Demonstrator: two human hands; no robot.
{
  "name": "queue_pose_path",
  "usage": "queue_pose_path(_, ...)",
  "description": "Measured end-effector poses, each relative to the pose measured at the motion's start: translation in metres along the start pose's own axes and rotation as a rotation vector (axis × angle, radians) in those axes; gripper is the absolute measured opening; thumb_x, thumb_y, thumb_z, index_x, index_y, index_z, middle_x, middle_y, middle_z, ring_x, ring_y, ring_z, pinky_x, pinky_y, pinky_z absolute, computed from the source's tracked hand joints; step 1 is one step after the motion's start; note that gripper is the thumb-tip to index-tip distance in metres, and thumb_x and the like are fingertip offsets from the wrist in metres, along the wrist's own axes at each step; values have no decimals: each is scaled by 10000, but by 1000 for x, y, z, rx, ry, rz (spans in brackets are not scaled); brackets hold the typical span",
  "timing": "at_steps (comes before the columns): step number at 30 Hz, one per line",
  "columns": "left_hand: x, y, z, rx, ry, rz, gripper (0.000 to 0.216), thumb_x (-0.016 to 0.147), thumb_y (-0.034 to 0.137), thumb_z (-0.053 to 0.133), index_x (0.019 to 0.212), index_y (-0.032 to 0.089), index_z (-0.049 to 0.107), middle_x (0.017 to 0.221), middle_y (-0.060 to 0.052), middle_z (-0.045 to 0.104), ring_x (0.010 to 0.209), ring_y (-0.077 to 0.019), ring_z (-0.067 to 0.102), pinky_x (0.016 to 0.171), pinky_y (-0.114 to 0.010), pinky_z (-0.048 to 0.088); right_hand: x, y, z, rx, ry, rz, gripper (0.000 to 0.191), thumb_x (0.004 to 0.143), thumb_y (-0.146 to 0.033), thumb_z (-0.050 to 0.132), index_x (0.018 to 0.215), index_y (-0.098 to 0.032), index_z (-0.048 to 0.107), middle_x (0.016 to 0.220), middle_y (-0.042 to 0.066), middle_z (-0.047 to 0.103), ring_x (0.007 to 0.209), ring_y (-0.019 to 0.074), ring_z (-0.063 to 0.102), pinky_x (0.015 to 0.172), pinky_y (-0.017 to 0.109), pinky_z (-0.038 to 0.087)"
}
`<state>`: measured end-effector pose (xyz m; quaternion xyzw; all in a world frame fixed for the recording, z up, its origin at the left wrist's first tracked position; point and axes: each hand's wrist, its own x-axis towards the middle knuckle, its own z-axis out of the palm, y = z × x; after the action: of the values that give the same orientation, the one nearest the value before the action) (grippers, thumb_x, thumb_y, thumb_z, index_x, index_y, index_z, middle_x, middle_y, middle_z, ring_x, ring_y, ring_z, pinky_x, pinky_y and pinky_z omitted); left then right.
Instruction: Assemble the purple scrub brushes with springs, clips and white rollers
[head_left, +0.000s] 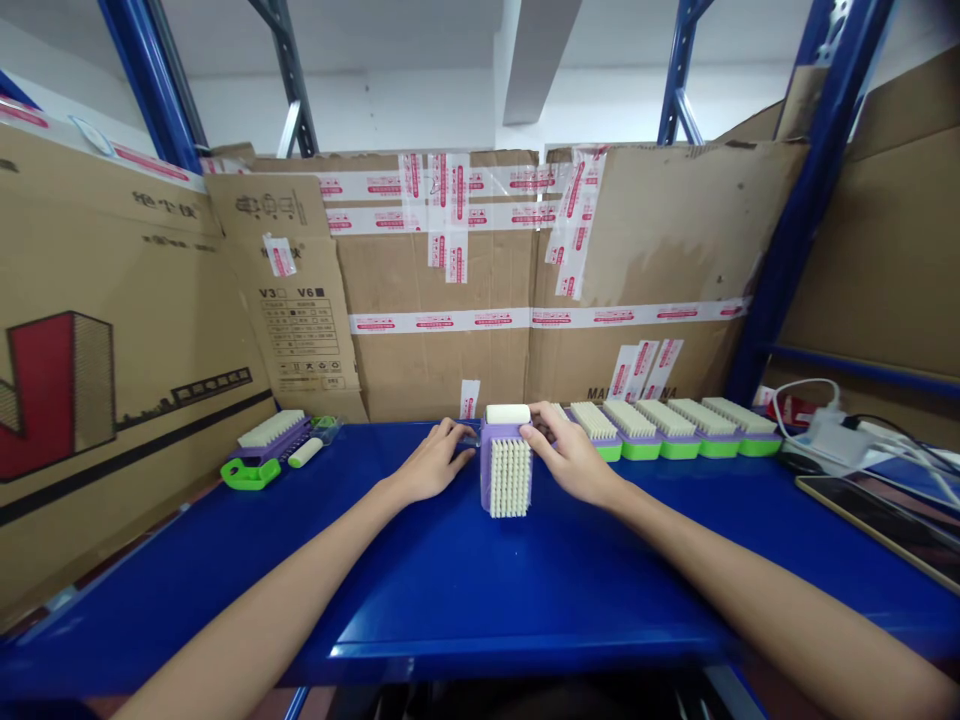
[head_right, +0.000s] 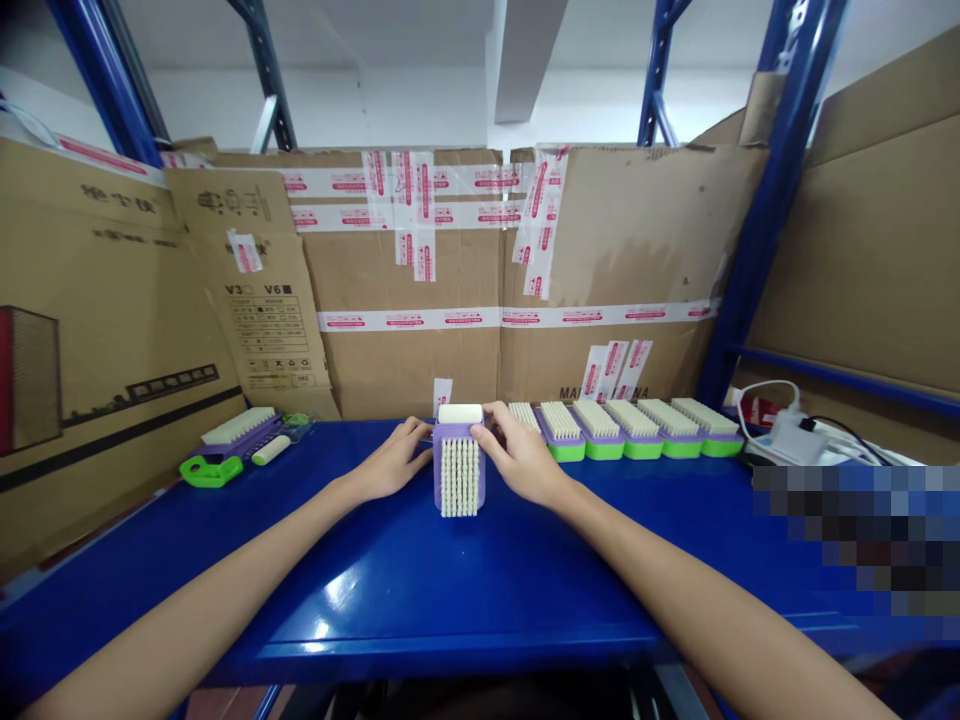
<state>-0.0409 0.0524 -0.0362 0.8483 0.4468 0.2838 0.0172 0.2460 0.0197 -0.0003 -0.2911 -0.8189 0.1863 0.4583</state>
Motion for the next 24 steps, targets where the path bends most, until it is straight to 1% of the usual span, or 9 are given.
queue_pose_path(2, 0, -1, 0, 5, 21, 1, 360, 1054, 402, 547, 1353, 213, 608, 1291, -131, 599, 1212, -334, 597, 1092, -570, 501, -1, -1, 0, -8, -1, -17, 316, 1125, -499, 488, 1282, -241, 581, 1019, 55, 732, 946, 247, 703, 866, 420, 542)
queue_pose_path(4, -1, -2, 1, 8, 17, 6, 384, 1049, 397, 551, 1392, 227, 582, 1352, -134, 575, 1257, -340, 570, 1118, -580, 486, -1, -2, 0, -26, -16, -40, 312, 1126, -494, 487, 1278, -236, 575, 1015, 55, 723, 906, 234, 689, 834, 404, 531)
queue_pose_path(8, 0, -2, 2, 1, -30, 12, 402, 1058, 396, 533, 1434, 256, 549, 1457, -134, 548, 1332, -340, 539, 1154, -568, 459, -2, -4, -1, -59, -51, -68, 302, 1128, -486, 484, 1272, -235, 569, 1007, 53, 706, 878, 225, 666, 806, 386, 509)
queue_pose_path(11, 1, 1, 1, 35, -66, 21, 407, 1068, 377, 515, 1456, 256, 535, 1500, -123, 563, 1345, -335, 538, 1159, -549, 446, -2, -5, -2, -68, -51, -67, 295, 1129, -480, 480, 1273, -237, 565, 995, 52, 703, 876, 231, 666, 797, 386, 501)
queue_pose_path(13, 1, 5, -1, 105, -95, -9, 398, 1076, 366, 503, 1455, 252, 542, 1475, -110, 607, 1312, -334, 557, 1120, -526, 469, -2, -5, -1, -70, -54, -64, 294, 1128, -476, 478, 1274, -235, 563, 986, 53, 703, 873, 235, 668, 791, 388, 500)
queue_pose_path(15, 0, 9, -4, 189, -110, -69, 373, 1083, 361, 493, 1430, 247, 571, 1408, -110, 661, 1256, -348, 581, 1042, -516, 501, -3, -5, -1, -73, -51, -56, 295, 1127, -471, 480, 1278, -231, 560, 991, 57, 705, 876, 239, 670, 790, 394, 501)
queue_pose_path(18, 0, 14, -8, 265, -97, -132, 319, 1088, 335, 482, 1350, 236, 634, 1307, -127, 714, 1190, -371, 605, 956, -517, 505, -3, -5, 0, -78, -47, -47, 303, 1126, -466, 481, 1295, -225, 555, 1004, 62, 708, 884, 242, 672, 797, 403, 502)
queue_pose_path(21, 1, 17, -11, 295, -81, -152, 264, 1079, 295, 501, 1260, 231, 682, 1241, -128, 743, 1163, -375, 615, 937, -504, 486, -3, -5, 0, -78, -50, -42, 310, 1127, -465, 478, 1308, -223, 551, 1022, 66, 711, 899, 244, 675, 810, 410, 505)
queue_pose_path(24, 2, 20, -13, 306, -72, -165, 231, 1066, 295, 536, 1211, 228, 703, 1187, -122, 767, 1129, -373, 627, 912, -487, 479, -3, -5, 0, -82, -54, -40, 313, 1127, -467, 473, 1310, -223, 549, 1032, 72, 716, 903, 247, 678, 809, 412, 507)
